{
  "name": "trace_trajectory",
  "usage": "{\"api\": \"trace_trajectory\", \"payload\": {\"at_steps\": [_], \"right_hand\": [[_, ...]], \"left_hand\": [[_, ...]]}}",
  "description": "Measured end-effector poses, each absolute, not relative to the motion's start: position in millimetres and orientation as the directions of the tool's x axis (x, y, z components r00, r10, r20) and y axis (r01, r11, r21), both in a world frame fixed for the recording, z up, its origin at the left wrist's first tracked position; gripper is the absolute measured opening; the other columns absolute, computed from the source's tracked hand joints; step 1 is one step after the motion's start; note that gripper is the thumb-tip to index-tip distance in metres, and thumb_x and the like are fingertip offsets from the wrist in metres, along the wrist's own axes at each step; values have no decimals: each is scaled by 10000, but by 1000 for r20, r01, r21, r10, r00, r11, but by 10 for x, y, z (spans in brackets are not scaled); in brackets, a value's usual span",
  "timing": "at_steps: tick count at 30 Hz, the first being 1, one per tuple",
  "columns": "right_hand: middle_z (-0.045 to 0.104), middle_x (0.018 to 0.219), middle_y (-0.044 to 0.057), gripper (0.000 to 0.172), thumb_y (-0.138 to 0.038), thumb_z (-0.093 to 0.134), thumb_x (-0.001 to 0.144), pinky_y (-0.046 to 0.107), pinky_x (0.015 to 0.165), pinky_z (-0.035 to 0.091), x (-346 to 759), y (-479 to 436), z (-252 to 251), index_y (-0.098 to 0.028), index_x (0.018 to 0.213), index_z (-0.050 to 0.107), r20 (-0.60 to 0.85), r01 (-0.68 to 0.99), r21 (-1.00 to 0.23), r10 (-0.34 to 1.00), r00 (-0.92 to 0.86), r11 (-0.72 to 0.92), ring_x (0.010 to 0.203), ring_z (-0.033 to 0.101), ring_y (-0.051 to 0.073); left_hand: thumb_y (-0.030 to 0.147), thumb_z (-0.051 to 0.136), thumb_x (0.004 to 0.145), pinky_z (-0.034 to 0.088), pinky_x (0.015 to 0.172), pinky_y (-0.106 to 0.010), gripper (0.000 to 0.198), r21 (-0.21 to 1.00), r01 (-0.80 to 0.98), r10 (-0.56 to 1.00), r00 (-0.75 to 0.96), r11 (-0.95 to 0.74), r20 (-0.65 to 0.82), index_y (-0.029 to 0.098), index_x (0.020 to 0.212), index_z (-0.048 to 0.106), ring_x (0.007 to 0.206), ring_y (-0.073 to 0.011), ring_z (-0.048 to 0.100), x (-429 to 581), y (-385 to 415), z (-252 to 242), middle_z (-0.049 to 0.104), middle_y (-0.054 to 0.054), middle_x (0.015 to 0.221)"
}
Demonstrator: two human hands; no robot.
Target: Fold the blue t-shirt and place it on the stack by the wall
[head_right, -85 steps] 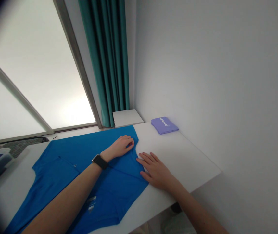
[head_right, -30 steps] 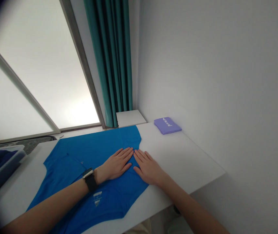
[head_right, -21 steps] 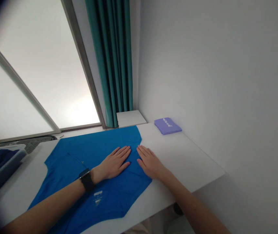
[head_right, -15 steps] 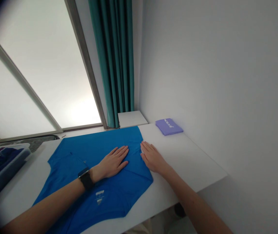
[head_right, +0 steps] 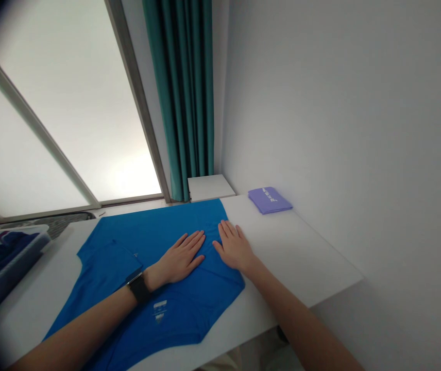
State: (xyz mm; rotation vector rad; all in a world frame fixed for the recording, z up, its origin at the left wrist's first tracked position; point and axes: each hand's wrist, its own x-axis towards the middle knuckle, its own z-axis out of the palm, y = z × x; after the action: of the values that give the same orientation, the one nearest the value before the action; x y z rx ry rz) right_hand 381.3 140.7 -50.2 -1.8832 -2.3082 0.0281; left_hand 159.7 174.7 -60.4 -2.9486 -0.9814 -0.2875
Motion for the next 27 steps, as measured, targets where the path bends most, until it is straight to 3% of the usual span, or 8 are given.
{"api": "trace_trajectory", "payload": {"at_steps": [6, 9, 12, 15, 18, 22, 27], "right_hand": [[264, 1578, 130, 653, -516, 249, 987, 516, 1192, 147, 3781, 1556, -680, -131, 1509, 328, 112, 944, -220, 967, -228, 247, 1470, 200, 262], [287, 1574, 114, 638, -507, 225, 992, 464, 1197, 186, 3981, 1645, -766, -141, 1498, 355, 208, 865, -412, 954, -216, 286, 1459, 241, 230], [374, 1537, 107, 621, -500, 225, 988, 437, 1187, 250, 4282, 1722, -807, -164, 1485, 384, 268, 742, -642, 963, -16, 191, 1423, 330, 212], [467, 1480, 86, 562, -465, 302, 971, 449, 1177, 284, 4490, 1752, -819, -199, 1440, 459, 256, 678, -726, 961, 107, 117, 1382, 404, 225], [498, 1450, 115, 537, -399, 332, 957, 467, 1171, 295, 4462, 1728, -811, -163, 1409, 500, 290, 731, -667, 954, 77, 144, 1357, 437, 241], [443, 1493, 117, 520, -348, 308, 975, 475, 1173, 281, 4154, 1616, -781, -162, 1434, 466, 389, 817, -477, 912, -133, 323, 1389, 387, 231], [343, 1553, 110, 562, -409, 296, 998, 479, 1185, 224, 3849, 1413, -767, -168, 1502, 350, 275, 902, -262, 922, -271, 344, 1446, 278, 232]], "left_hand": [[517, 236, 1012, 206, 1194, -444, 604, 43, 597, 591, 777, -801, 215, 188, 1512, 314, 1442, -230, 301, 1589, 1759, -666, 344, -93, 1557], [523, 233, 1010, 200, 1202, -431, 607, 72, 607, 607, 766, -791, 212, 199, 1518, 303, 1445, -221, 296, 1586, 1762, -660, 341, -78, 1559], [514, 200, 1017, 213, 1200, -413, 614, 126, 631, 643, 743, -766, 189, 178, 1524, 284, 1452, -207, 282, 1584, 1761, -622, 308, -86, 1572], [496, 183, 1023, 228, 1196, -407, 611, 176, 652, 675, 720, -737, 163, 160, 1525, 277, 1457, -203, 268, 1585, 1763, -583, 292, -92, 1577], [468, 200, 1028, 234, 1195, -411, 587, 190, 650, 676, 719, -736, 161, 167, 1526, 277, 1460, -204, 257, 1584, 1766, -573, 285, -84, 1581], [438, 227, 1031, 217, 1199, -432, 538, 147, 601, 619, 760, -785, 198, 224, 1519, 299, 1459, -203, 261, 1581, 1763, -599, 306, -45, 1576], [435, 251, 1027, 202, 1202, -440, 521, 109, 589, 598, 772, -801, 215, 238, 1502, 339, 1446, -204, 293, 1589, 1742, -615, 356, -36, 1553]]}}
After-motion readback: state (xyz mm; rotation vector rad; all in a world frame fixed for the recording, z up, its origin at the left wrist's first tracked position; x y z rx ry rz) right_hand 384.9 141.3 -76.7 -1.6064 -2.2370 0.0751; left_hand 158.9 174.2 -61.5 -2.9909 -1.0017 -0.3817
